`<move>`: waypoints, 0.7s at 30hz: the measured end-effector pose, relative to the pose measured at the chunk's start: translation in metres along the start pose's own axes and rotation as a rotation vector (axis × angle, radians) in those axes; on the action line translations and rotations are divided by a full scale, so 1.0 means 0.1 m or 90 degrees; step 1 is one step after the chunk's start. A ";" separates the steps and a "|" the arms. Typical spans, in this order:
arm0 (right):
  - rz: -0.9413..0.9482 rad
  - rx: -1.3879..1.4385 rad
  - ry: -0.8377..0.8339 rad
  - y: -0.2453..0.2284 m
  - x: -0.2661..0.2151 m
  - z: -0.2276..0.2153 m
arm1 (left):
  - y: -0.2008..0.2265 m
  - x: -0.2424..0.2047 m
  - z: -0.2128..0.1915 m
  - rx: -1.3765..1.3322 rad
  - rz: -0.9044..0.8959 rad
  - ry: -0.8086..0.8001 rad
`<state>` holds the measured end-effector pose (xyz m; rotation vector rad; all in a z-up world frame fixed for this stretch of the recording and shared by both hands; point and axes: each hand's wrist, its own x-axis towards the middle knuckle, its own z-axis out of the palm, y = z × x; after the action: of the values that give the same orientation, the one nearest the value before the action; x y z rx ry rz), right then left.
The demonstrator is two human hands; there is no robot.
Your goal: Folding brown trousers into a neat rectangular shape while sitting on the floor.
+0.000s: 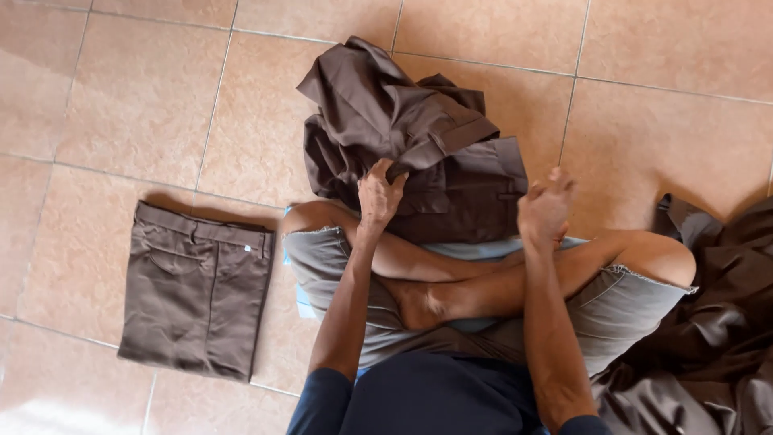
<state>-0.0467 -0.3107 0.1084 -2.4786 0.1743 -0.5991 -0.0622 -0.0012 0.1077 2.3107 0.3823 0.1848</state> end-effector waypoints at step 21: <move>0.692 0.543 -0.144 -0.14 -0.02 0.28 | -0.46 0.23 0.53 0.410 0.118 -0.165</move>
<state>-0.0355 -0.2846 0.0948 -1.3065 0.8809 0.0978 -0.0378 0.0006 0.0385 2.9596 0.0958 -0.1765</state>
